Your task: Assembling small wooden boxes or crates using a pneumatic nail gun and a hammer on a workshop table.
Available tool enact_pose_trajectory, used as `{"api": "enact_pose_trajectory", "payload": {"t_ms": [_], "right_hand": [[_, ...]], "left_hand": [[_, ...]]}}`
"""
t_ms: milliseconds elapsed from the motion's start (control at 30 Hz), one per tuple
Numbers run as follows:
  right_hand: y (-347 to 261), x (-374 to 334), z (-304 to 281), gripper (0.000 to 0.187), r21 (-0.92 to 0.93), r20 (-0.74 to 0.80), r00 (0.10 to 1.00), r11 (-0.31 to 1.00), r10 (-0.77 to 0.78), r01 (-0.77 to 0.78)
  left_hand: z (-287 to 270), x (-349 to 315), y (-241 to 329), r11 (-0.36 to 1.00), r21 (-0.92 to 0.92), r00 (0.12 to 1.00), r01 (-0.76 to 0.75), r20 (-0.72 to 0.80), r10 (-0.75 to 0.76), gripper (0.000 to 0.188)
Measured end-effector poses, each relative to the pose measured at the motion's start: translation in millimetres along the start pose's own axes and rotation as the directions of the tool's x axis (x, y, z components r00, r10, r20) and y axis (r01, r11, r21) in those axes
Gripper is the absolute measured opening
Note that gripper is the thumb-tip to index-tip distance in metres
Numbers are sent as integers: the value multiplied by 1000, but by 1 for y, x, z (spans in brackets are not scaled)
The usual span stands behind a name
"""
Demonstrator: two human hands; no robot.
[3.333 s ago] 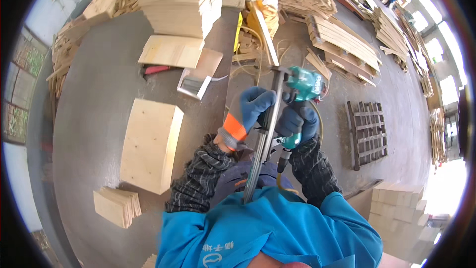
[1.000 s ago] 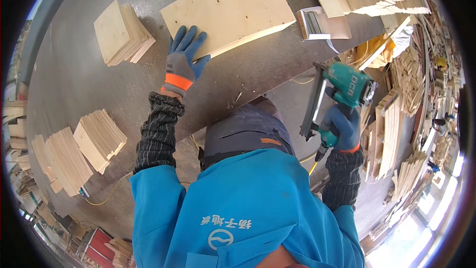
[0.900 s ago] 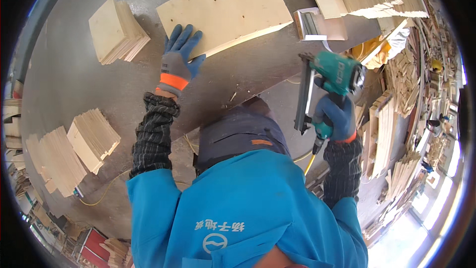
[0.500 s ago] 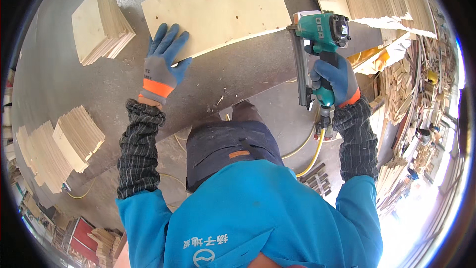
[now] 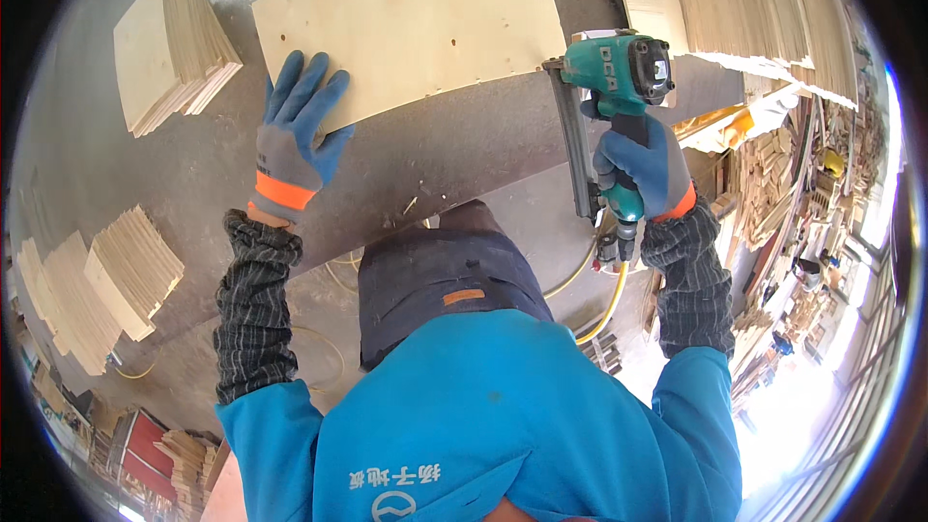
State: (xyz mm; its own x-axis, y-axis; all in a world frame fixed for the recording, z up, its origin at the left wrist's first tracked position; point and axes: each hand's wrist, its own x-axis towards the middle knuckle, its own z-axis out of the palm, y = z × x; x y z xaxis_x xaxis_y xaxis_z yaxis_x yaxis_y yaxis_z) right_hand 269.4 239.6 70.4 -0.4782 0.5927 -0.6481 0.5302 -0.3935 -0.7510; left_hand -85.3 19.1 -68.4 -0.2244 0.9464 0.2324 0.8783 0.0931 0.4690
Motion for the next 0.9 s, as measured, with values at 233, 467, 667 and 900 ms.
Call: {"api": "enact_pose_trajectory", "payload": {"t_ms": [233, 467, 667, 900], "right_hand": [[-7, 0, 3, 48, -8, 4, 1000, 1000, 26, -26], [0, 1, 0, 47, 12, 11, 1000, 1000, 14, -14], [-4, -3, 8, 51, -72, -47, 999, 997, 11, -15], [6, -36, 4, 41, 2, -174, 982, 997, -76, 78]], "left_hand": [[-2, 0, -1, 1000, 10, 1000, 6, 11, -6, 68], [0, -2, -3, 1000, 8, 1000, -3, 1, 3, 68], [1, -2, -3, 1000, 14, 1000, -6, -10, 6, 68], [-1, -3, -4, 1000, 7, 999, -23, -39, 24, 66]]}}
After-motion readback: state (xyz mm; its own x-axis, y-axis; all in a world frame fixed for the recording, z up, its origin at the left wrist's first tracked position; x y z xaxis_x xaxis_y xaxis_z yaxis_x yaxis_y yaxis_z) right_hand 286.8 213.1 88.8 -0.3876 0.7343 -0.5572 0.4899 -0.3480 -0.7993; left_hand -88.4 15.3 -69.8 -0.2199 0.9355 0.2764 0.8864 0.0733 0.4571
